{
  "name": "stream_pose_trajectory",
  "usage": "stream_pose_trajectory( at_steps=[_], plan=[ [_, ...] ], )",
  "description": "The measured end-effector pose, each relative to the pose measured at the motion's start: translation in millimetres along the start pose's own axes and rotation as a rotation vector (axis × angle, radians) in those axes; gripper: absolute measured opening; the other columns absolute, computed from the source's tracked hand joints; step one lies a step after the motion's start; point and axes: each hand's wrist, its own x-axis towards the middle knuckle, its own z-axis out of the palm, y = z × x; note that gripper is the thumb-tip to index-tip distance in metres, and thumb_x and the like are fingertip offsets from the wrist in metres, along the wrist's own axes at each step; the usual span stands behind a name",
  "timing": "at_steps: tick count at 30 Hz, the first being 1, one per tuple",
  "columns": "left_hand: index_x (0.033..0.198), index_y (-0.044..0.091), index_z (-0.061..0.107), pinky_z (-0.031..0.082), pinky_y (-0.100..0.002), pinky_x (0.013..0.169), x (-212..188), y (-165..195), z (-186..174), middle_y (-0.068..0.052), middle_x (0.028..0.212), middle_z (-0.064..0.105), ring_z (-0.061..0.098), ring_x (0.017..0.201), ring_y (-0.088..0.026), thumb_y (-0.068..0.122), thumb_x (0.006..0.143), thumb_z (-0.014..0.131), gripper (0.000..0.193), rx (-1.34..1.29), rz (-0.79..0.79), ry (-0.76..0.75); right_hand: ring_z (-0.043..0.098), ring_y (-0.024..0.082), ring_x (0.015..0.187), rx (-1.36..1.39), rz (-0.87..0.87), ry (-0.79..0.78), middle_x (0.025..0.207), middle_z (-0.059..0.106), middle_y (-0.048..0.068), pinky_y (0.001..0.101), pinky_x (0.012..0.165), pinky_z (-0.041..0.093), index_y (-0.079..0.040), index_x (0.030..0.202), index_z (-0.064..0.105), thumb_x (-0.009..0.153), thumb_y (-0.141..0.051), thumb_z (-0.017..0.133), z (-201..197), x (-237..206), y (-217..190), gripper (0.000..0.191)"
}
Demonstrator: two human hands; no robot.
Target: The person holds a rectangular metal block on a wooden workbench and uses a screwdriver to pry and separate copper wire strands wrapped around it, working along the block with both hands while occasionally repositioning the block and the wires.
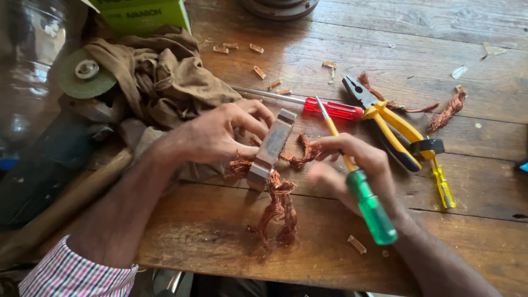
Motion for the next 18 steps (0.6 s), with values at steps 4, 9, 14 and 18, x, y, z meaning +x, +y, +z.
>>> stream_pose_trajectory(
  at_steps=[4,9,14,18],
  plan=[
    [0.107,0.032,0.083,0.060,-0.041,0.090,1,4,4,-0.002,0.136,0.055,0.051,0.129,-0.022,0.040,0.078,0.082,0.031,0.146,-0.008,0.009,0.069,0.010,0.085,-0.041,0.003,0.075,0.094,0.073,0.004,0.0238,0.077,0.057,-0.004,0.108,0.068,0.080,-0.012,0.089,13,-3,0,0.035],
    [0.108,0.030,0.082,0.056,-0.044,0.096,4,5,13,-0.004,0.147,0.045,0.036,0.138,-0.027,0.050,0.071,0.084,0.042,0.081,0.035,-0.002,0.072,0.007,0.085,0.017,0.134,0.128,0.093,0.076,0.003,0.0236,0.076,0.060,-0.004,0.116,0.071,0.083,-0.008,0.086,22,-3,1,0.037],
    [0.106,0.022,0.085,0.032,-0.049,0.118,10,-5,19,-0.007,0.145,0.061,0.047,0.140,-0.027,0.048,0.077,0.085,0.039,-0.025,0.151,0.027,0.075,0.010,0.092,0.067,0.057,0.096,0.103,0.078,0.005,0.0246,0.081,0.062,-0.005,0.112,0.072,0.085,-0.004,0.085,22,1,-2,0.030],
    [0.107,0.021,0.083,0.035,-0.049,0.123,13,-14,24,-0.008,0.141,0.068,0.050,0.141,-0.029,0.047,0.081,0.084,0.037,-0.220,0.238,0.034,0.076,0.010,0.090,0.058,0.067,0.076,0.099,0.078,0.004,0.0249,0.080,0.061,-0.005,0.110,0.072,0.085,-0.003,0.083,23,0,-8,0.026]
  ],
)
